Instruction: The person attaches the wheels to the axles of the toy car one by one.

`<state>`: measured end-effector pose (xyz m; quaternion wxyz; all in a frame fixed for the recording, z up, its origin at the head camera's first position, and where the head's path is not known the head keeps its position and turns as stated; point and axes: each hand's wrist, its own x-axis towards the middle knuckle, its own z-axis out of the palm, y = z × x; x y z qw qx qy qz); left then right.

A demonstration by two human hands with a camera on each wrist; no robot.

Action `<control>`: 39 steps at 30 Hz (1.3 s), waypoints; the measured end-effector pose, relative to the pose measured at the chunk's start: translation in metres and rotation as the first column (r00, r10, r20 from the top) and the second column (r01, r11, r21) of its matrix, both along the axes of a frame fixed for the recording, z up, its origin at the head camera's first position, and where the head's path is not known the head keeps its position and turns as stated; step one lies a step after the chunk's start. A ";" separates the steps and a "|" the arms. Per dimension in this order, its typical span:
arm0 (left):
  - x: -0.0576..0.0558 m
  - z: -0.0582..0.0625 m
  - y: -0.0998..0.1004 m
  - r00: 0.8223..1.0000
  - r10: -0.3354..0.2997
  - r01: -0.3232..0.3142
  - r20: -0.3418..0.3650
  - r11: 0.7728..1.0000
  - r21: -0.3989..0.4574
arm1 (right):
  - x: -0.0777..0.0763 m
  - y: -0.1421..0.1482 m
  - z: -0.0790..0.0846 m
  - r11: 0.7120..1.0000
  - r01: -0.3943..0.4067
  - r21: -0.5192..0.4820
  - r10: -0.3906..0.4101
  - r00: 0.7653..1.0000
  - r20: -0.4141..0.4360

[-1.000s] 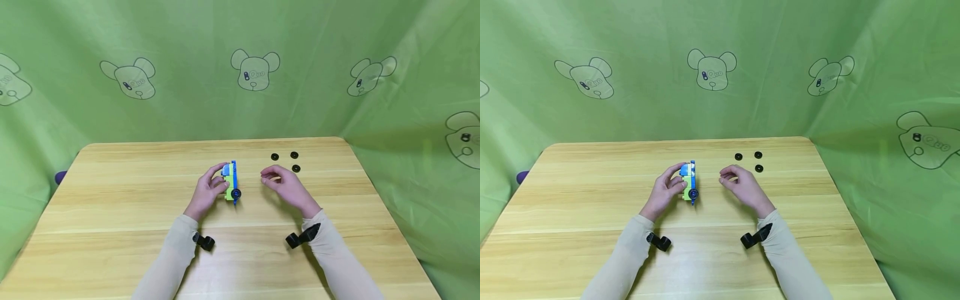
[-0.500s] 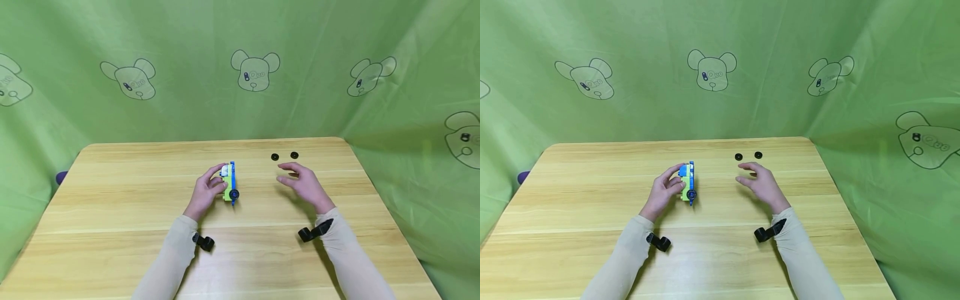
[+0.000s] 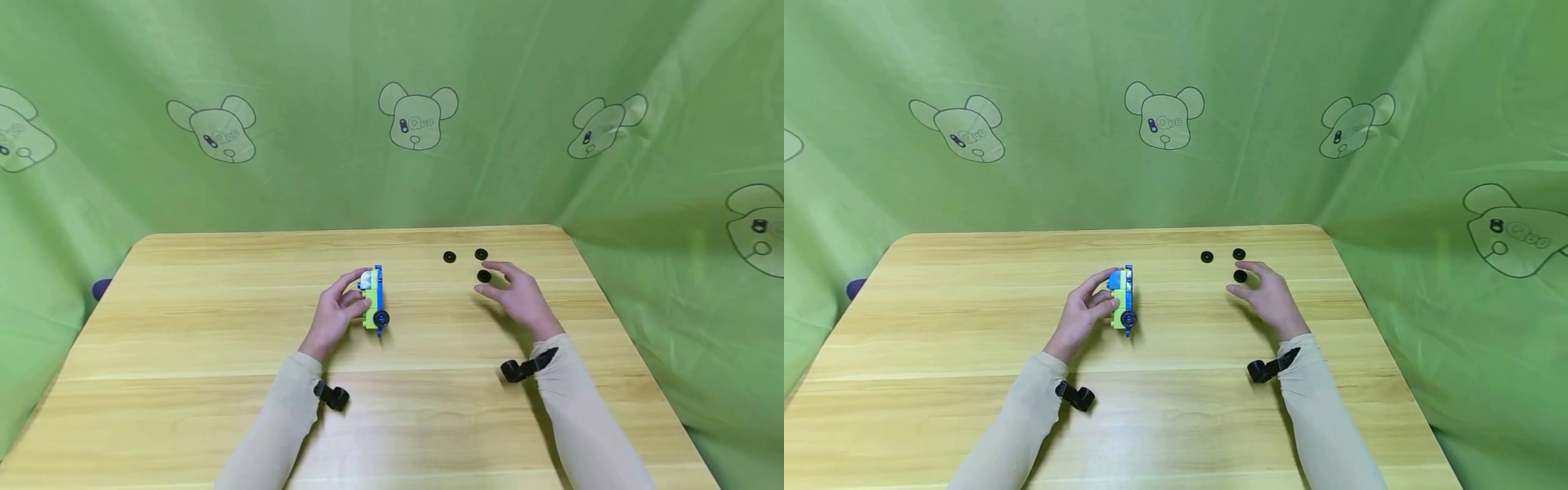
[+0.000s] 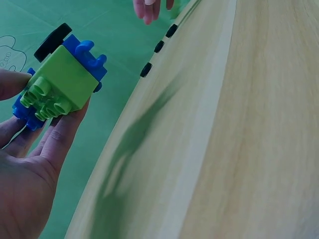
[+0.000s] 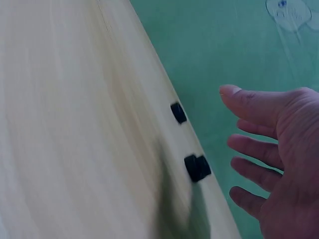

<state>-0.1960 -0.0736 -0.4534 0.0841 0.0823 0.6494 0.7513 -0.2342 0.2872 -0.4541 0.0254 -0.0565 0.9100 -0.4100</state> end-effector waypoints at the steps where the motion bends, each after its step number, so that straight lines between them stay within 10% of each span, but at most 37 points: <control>1: -0.002 -0.003 0.000 1.000 -0.001 0.001 0.002 1.000 0.001 | -0.001 0.002 -0.001 1.000 0.006 0.012 -0.006 1.000 0.001; 18: -0.009 -0.027 0.004 0.998 0.006 -0.005 -0.063 1.000 0.009 | -0.037 0.014 -0.023 0.988 -0.011 0.152 0.016 0.999 -0.034; 39: -0.010 -0.028 0.001 0.998 -0.013 0.012 -0.055 0.999 -0.031 | -0.038 0.013 -0.022 0.988 -0.010 0.157 0.015 0.999 -0.030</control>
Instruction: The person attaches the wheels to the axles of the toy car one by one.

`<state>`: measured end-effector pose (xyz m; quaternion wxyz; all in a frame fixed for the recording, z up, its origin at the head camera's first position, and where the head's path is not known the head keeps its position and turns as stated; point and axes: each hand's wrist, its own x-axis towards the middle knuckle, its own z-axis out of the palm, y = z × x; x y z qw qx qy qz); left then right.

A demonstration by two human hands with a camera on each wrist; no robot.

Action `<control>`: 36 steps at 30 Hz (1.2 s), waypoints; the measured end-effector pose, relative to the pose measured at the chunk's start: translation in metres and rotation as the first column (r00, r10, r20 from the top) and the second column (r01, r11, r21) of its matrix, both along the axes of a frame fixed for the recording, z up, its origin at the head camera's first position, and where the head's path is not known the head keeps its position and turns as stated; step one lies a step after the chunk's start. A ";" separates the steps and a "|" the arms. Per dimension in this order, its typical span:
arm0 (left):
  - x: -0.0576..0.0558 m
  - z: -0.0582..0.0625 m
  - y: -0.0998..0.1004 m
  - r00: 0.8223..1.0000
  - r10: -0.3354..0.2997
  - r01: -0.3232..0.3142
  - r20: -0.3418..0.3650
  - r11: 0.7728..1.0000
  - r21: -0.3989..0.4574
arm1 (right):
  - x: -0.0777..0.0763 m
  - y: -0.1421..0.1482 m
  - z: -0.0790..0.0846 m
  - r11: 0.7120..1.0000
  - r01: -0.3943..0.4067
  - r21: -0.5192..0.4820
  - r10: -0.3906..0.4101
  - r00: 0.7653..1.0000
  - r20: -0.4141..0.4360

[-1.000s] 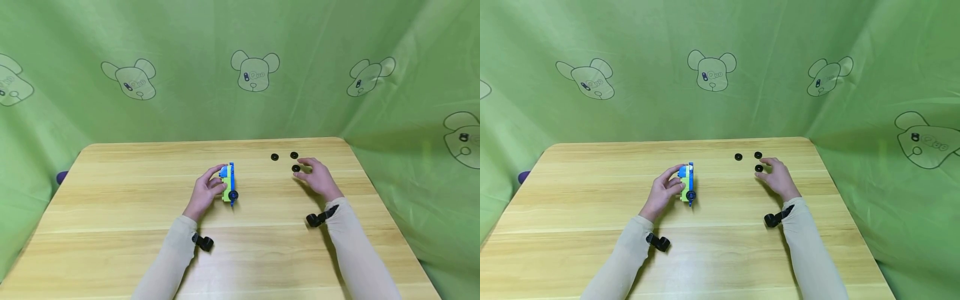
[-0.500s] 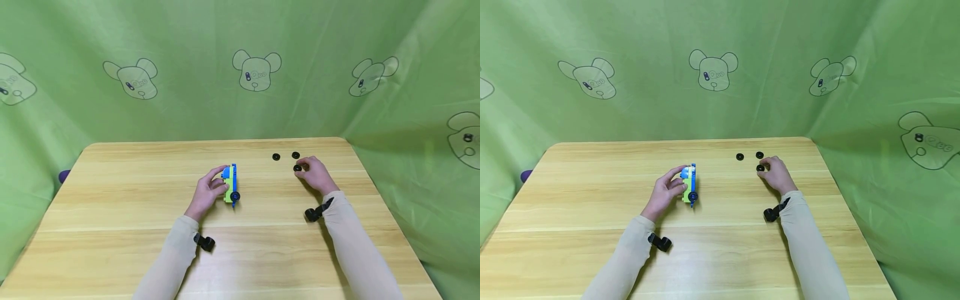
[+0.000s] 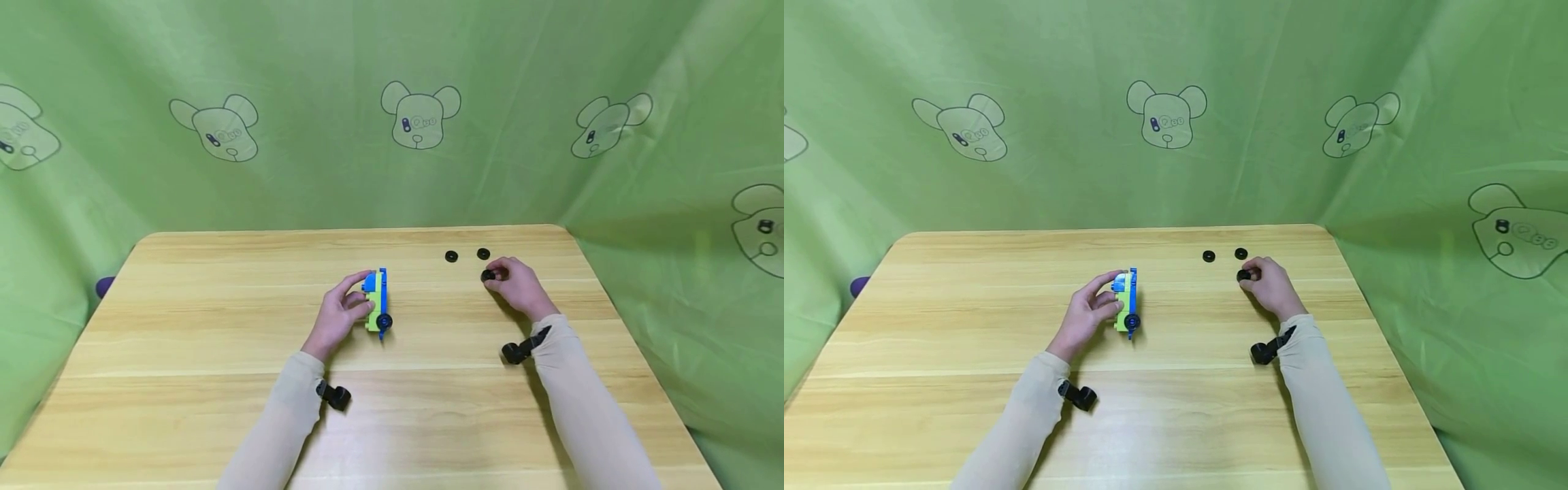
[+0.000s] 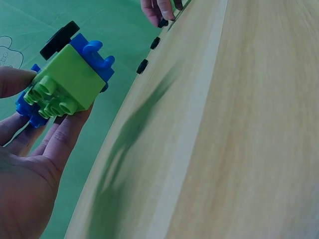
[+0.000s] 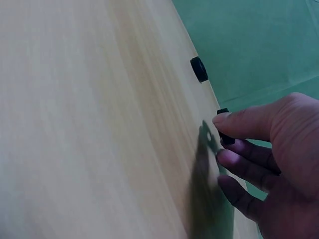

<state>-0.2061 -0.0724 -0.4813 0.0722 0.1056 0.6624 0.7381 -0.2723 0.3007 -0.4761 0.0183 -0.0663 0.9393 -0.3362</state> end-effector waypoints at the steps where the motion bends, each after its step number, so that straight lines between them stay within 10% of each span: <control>1: 0.000 0.000 0.000 1.000 0.001 -0.001 0.003 1.000 0.001 | 0.001 0.000 0.001 1.000 0.001 -0.004 -0.001 1.000 0.001; 18: 0.001 0.003 0.006 1.000 -0.013 0.013 0.007 1.000 0.023 | 0.019 -0.012 0.020 0.994 -0.016 -0.104 0.017 1.000 0.014; 36: 0.000 0.001 0.007 1.000 -0.009 0.009 -0.004 1.000 0.017 | 0.040 -0.048 0.049 0.978 -0.157 -0.135 0.134 0.978 -0.161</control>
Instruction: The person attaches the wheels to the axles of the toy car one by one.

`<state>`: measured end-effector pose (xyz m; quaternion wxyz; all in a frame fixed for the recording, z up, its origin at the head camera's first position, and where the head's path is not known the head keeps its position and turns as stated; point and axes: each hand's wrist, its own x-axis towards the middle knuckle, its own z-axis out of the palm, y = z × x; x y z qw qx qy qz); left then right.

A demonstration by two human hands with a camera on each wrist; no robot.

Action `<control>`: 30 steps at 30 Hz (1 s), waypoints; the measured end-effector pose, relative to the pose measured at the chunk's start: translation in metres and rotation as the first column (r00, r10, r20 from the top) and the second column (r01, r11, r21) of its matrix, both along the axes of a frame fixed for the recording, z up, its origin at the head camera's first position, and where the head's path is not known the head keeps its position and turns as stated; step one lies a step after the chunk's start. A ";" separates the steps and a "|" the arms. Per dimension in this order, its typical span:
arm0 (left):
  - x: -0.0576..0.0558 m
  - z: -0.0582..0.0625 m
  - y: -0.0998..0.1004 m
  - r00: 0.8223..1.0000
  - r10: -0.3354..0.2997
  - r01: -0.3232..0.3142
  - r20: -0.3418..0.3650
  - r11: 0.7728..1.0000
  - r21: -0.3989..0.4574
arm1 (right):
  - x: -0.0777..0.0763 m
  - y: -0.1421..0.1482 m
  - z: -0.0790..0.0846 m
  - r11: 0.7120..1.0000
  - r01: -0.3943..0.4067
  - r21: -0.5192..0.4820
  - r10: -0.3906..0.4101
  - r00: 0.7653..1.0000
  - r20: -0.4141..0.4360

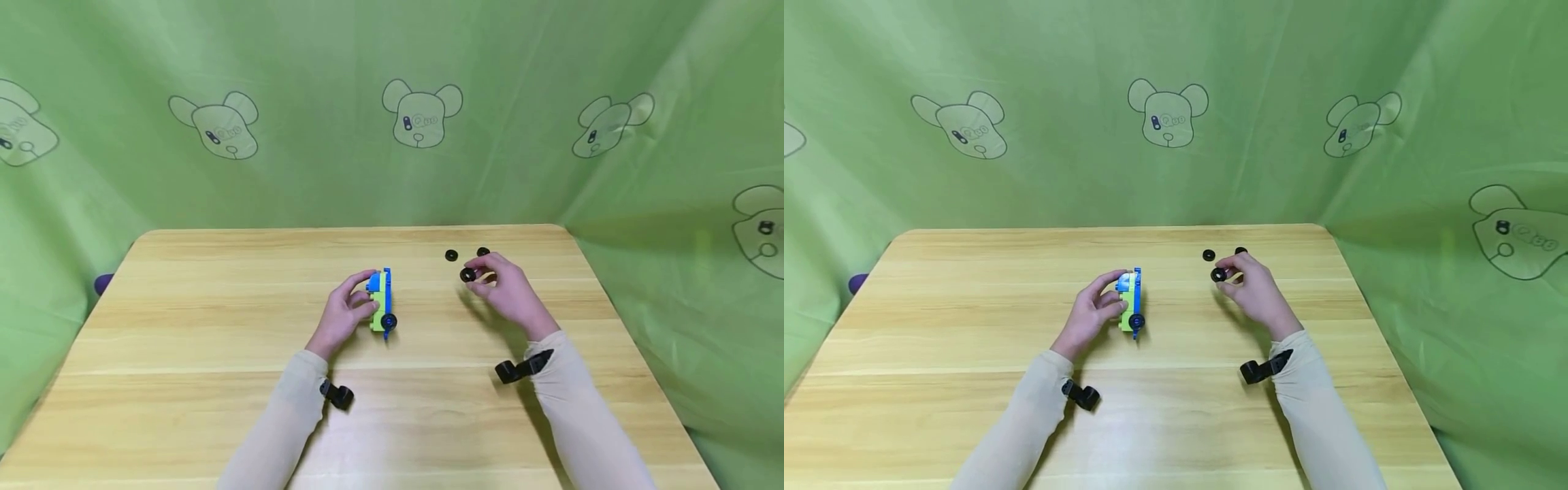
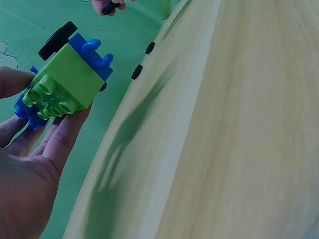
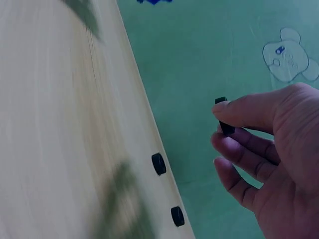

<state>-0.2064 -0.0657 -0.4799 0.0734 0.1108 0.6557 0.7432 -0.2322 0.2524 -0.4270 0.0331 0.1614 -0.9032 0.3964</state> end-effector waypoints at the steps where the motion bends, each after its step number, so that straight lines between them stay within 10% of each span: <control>1: 0.000 0.000 0.000 1.000 0.003 -0.003 0.002 1.000 -0.001 | 0.001 -0.002 0.001 1.000 -0.005 0.004 0.005 1.000 -0.015; 30: 0.000 0.001 0.004 1.000 0.011 -0.011 0.003 1.000 -0.012 | 0.018 -0.046 0.016 0.991 -0.132 0.034 0.135 0.984 -0.113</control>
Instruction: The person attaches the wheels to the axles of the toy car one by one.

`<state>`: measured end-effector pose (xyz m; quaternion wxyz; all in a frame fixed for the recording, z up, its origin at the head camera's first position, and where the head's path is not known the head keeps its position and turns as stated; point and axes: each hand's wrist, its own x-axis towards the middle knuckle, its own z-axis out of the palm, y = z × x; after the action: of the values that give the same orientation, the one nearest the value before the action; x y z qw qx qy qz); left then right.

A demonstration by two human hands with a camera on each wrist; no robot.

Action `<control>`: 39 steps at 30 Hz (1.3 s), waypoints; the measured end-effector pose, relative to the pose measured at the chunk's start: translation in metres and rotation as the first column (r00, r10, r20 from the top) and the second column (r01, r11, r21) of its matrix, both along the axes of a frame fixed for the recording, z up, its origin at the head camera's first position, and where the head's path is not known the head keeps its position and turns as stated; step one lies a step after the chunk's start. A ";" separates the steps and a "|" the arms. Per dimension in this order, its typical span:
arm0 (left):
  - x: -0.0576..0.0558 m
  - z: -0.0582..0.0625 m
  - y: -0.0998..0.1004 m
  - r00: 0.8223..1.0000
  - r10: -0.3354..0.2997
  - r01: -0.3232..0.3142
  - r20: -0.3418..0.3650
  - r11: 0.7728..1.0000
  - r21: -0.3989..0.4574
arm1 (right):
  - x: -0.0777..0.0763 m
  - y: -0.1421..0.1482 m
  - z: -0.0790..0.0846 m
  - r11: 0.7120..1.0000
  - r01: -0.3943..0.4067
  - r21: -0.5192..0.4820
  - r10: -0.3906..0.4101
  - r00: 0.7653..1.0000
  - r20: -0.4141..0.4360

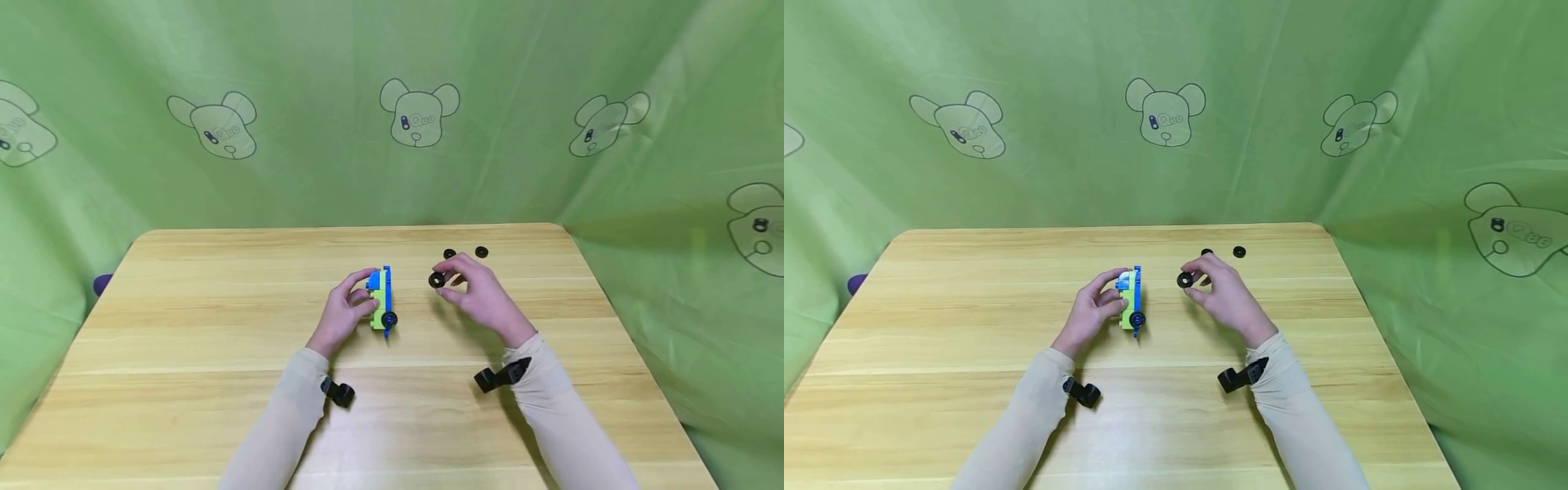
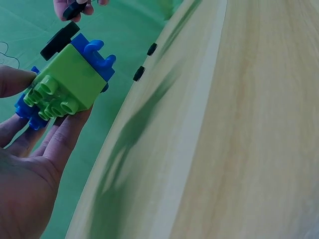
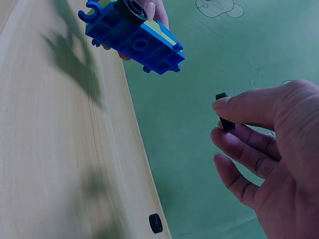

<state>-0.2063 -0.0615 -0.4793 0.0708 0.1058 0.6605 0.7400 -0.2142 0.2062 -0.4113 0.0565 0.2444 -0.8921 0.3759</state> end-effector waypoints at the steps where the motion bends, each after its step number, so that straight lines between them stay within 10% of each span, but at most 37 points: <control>1: 0.000 0.000 0.000 1.000 -0.002 0.002 0.001 1.000 -0.002 | 0.000 0.000 0.000 1.000 0.002 0.003 -0.002 1.000 0.003; 39: 0.001 0.003 0.005 1.000 -0.008 0.008 -0.006 1.000 0.020 | 0.000 -0.054 -0.003 0.999 -0.052 0.000 0.052 0.998 -0.024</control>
<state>-0.2051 -0.0565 -0.4762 0.0707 0.1114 0.6527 0.7460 -0.2142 0.1524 -0.4142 0.0574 0.2720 -0.8846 0.3745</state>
